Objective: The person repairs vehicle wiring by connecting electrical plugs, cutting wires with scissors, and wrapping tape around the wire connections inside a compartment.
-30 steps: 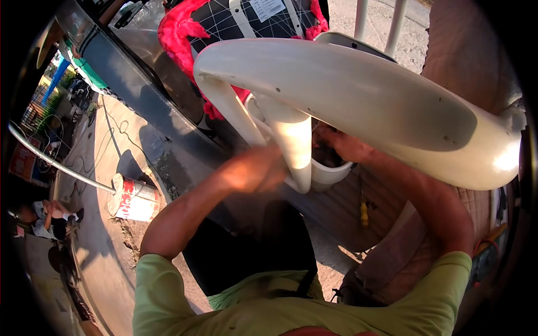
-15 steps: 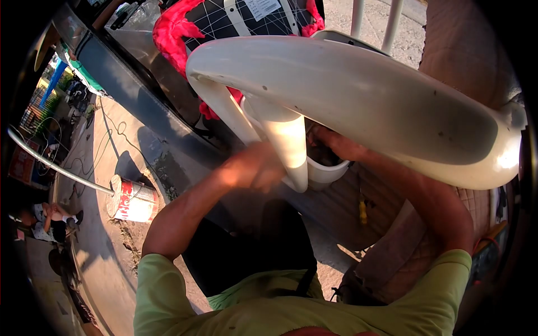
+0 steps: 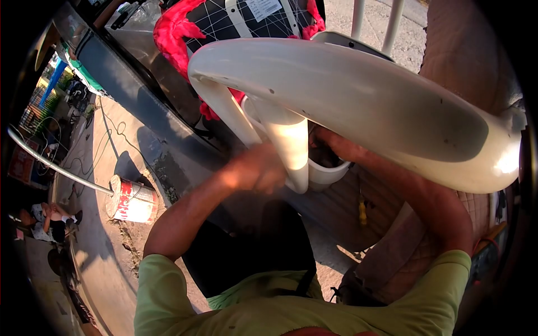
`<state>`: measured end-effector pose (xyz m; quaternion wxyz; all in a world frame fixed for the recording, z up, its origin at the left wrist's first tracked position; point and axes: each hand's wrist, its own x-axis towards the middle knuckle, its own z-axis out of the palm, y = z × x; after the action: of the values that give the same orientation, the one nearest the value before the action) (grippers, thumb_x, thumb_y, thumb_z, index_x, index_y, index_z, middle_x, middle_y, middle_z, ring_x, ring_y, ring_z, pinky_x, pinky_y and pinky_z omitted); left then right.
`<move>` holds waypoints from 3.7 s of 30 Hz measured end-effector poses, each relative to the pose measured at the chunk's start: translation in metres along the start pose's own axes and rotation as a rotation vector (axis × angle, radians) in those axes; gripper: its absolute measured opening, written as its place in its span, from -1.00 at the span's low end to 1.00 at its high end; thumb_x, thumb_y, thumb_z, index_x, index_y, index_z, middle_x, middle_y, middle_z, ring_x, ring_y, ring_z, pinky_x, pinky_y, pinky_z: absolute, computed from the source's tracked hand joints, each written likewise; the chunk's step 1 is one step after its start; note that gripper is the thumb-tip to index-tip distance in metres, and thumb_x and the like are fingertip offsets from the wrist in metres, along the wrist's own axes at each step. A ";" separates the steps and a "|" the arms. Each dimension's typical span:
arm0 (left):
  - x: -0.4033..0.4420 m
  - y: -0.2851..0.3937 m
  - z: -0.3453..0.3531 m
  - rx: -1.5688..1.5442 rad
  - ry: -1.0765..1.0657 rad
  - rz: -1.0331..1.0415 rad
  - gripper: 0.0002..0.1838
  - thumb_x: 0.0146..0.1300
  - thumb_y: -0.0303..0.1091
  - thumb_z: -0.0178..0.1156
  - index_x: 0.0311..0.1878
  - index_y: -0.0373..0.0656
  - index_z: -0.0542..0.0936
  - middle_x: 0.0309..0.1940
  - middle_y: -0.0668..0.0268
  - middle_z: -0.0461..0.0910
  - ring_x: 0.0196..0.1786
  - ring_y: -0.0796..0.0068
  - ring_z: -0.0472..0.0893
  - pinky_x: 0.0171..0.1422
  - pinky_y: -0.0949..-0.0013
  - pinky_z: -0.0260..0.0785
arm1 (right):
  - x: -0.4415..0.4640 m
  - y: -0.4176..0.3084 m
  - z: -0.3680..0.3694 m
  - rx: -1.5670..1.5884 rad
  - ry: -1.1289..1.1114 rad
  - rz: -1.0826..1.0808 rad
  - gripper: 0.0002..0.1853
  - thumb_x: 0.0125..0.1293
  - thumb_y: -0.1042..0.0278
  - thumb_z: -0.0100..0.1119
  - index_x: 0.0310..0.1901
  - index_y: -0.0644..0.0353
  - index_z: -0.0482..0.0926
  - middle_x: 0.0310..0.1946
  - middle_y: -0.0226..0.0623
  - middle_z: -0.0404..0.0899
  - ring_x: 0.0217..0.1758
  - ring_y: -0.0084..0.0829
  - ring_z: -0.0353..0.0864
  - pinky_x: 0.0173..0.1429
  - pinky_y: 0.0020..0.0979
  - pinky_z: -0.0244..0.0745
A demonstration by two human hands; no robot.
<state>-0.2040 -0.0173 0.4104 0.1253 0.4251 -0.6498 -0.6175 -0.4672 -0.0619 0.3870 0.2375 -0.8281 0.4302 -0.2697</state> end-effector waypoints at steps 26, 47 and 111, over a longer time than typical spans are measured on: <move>0.017 -0.028 0.004 0.819 0.038 0.332 -0.85 0.10 -0.42 0.35 -0.25 -0.16 0.63 -0.28 0.13 0.60 -0.12 0.04 0.61 -0.03 0.03 0.47 | 0.010 -0.011 -0.017 0.250 -0.221 0.358 -0.80 0.37 0.27 0.24 -0.14 0.19 0.74 -0.41 -0.35 0.73 -0.36 -0.50 0.68 -0.17 -0.39 0.58; 0.009 -0.017 0.011 0.594 0.157 0.325 -0.95 0.15 -0.45 0.20 -0.41 -0.18 0.56 -0.56 0.20 0.54 -0.41 0.16 0.58 -0.33 0.10 0.41 | 0.010 0.002 -0.011 0.210 -0.246 0.353 -0.76 0.37 0.19 0.24 -0.14 0.18 0.74 -0.38 -0.30 0.75 -0.32 -0.46 0.70 -0.11 -0.35 0.59; 0.000 -0.017 0.018 0.394 0.273 0.489 -0.80 0.27 -0.40 0.20 -0.05 -0.17 0.56 -0.34 -0.10 0.67 -0.18 -0.29 0.67 -0.14 -0.12 0.51 | 0.007 0.001 -0.010 0.280 -0.156 0.211 -0.83 0.37 0.33 0.20 -0.14 0.20 0.69 -0.43 -0.34 0.68 -0.42 -0.52 0.59 -0.26 -0.40 0.50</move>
<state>-0.2097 -0.0022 0.3909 0.2710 0.3512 -0.8166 -0.3693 -0.4702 -0.0699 0.3955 0.4100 -0.7557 0.4533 -0.2353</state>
